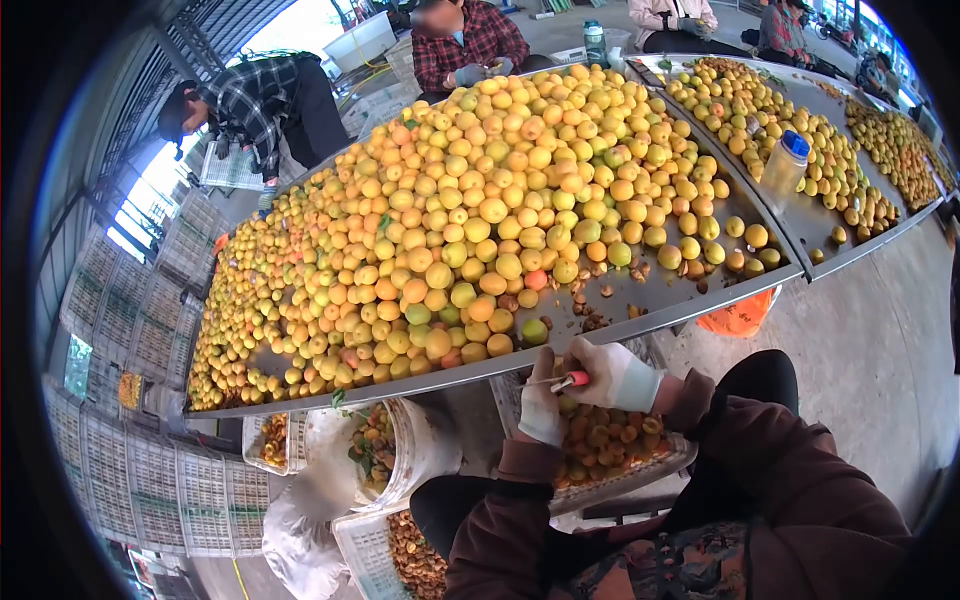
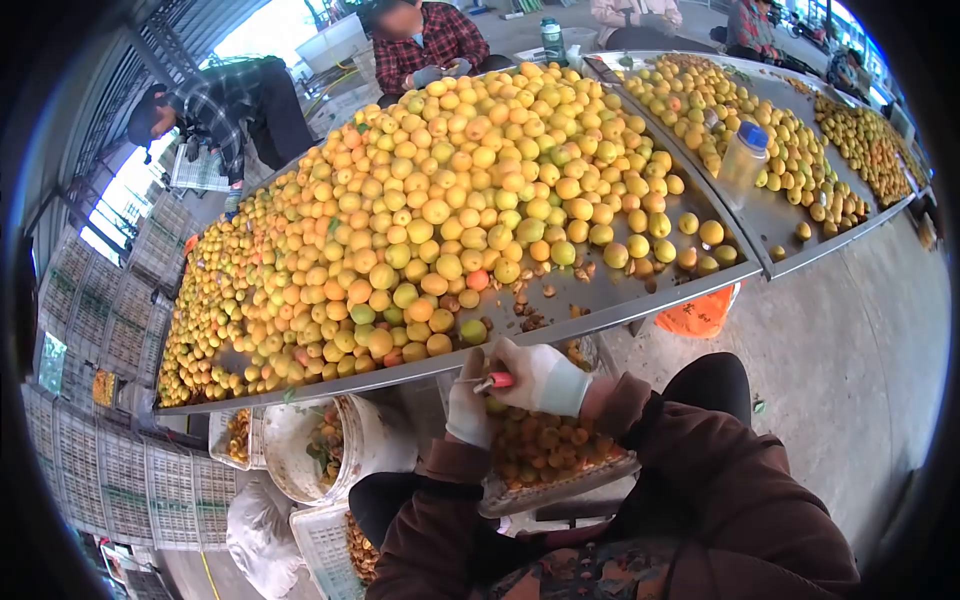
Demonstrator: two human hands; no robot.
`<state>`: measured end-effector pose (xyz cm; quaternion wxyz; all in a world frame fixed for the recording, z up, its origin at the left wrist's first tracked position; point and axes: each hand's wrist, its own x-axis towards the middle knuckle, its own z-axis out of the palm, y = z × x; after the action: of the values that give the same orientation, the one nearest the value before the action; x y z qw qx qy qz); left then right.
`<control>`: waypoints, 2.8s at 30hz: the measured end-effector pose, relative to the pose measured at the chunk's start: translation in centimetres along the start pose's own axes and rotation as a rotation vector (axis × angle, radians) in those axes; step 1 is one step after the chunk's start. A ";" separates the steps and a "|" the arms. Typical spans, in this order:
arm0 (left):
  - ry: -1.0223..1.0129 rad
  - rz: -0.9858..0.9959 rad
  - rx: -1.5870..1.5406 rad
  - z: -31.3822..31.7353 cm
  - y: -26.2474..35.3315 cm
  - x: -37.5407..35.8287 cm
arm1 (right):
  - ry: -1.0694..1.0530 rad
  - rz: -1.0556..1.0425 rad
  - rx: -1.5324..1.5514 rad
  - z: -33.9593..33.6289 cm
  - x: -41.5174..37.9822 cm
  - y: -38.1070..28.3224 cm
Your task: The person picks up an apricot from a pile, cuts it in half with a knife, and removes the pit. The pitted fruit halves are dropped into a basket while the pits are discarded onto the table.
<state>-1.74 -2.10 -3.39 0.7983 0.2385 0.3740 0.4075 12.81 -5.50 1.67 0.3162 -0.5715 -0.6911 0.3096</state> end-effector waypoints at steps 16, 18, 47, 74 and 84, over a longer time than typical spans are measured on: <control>-0.098 0.192 0.443 -0.6 0.5 1.3 | 0.227 -0.030 -0.368 -2.4 13.6 1.7; -0.142 0.233 0.478 -0.9 0.5 1.6 | 0.179 -0.095 -0.451 -1.5 16.0 2.1; -0.321 0.431 0.319 0.5 5.2 -0.6 | 0.107 -0.076 0.299 -2.2 -0.8 0.1; -0.343 0.645 0.783 1.2 5.4 -0.9 | 0.347 -0.012 0.318 0.0 -1.0 -0.6; -0.283 0.871 1.234 1.8 6.9 -1.3 | 0.279 0.075 0.343 0.4 -0.6 0.0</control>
<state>-4.09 0.50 2.91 0.3283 0.8165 0.3001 0.3681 12.59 -6.15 1.35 0.4897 -0.5718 -0.5561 0.3521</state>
